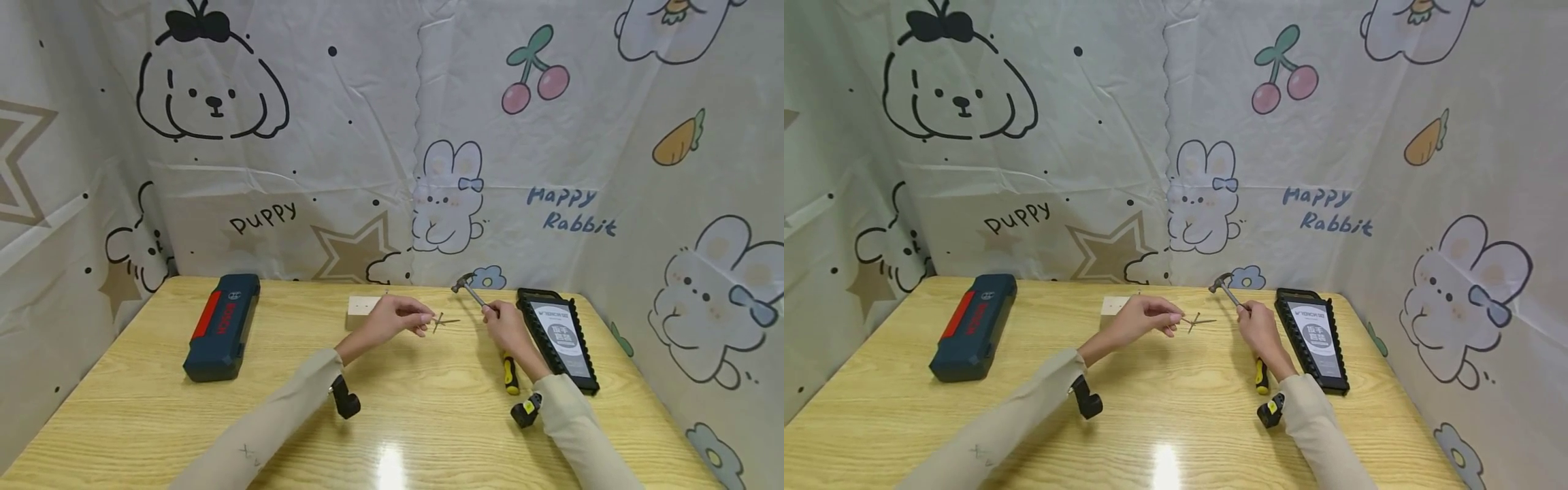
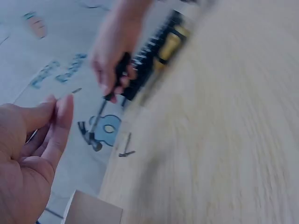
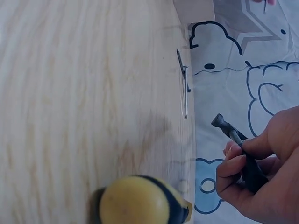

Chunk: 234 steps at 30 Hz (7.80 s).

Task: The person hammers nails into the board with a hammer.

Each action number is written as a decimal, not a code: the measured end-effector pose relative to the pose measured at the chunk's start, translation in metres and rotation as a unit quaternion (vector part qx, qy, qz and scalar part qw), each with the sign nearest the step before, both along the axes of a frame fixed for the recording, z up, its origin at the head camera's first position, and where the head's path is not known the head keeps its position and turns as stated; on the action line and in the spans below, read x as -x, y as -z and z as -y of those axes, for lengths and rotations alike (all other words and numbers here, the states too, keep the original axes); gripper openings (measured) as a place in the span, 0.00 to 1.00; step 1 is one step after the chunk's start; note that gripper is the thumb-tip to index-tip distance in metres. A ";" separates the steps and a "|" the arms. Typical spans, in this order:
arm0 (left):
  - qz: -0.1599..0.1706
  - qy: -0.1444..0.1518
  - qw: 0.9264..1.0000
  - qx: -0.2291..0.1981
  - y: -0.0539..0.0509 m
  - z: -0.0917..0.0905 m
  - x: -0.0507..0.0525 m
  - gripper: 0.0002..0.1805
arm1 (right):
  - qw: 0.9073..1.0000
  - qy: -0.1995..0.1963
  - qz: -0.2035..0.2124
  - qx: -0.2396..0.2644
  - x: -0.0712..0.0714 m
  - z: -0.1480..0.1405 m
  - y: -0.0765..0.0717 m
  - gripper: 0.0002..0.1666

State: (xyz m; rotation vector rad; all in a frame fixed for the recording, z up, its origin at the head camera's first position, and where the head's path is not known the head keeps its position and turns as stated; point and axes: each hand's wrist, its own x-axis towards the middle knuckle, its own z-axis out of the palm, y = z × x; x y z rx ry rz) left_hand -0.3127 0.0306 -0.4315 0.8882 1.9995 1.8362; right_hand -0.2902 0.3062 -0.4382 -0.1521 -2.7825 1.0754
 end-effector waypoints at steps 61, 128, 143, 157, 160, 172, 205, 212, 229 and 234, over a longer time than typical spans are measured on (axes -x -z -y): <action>-0.184 -0.229 0.955 0.041 0.020 0.058 0.032 0.12 | 0.994 -0.082 -0.041 0.058 -0.018 0.064 -0.040 0.16; -0.134 -0.228 0.964 -0.019 0.033 0.058 0.037 0.04 | 0.945 -0.223 -0.185 -0.150 -0.026 0.101 -0.047 0.06; -0.144 -0.236 0.961 -0.013 0.036 0.060 0.037 0.05 | 0.920 -0.247 -0.278 -0.125 -0.021 0.103 -0.049 0.06; -0.136 -0.226 0.964 -0.016 0.038 0.060 0.038 0.05 | 0.908 -0.270 -0.260 -0.186 -0.019 0.097 -0.041 0.05; -0.129 -0.224 0.966 -0.021 0.038 0.059 0.037 0.05 | 0.911 -0.271 -0.240 -0.199 -0.022 0.097 -0.041 0.06; -0.131 -0.229 0.964 -0.030 0.039 0.059 0.039 0.04 | 0.919 -0.275 -0.211 -0.189 -0.020 0.098 -0.044 0.06; -0.062 -0.208 0.975 -0.043 0.037 0.063 0.041 0.07 | 0.926 -0.252 -0.245 -0.136 -0.022 0.087 -0.043 0.06; -0.060 -0.182 0.981 -0.035 0.033 0.069 0.042 0.07 | 0.929 -0.240 -0.252 -0.127 -0.022 0.083 -0.040 0.05; -0.104 -0.218 0.970 -0.030 0.039 0.060 0.046 0.05 | 0.934 -0.250 -0.218 -0.133 -0.018 0.093 -0.034 0.07; -0.102 -0.217 0.970 -0.036 0.039 0.060 0.047 0.05 | 0.936 -0.246 -0.218 -0.129 -0.018 0.095 -0.034 0.08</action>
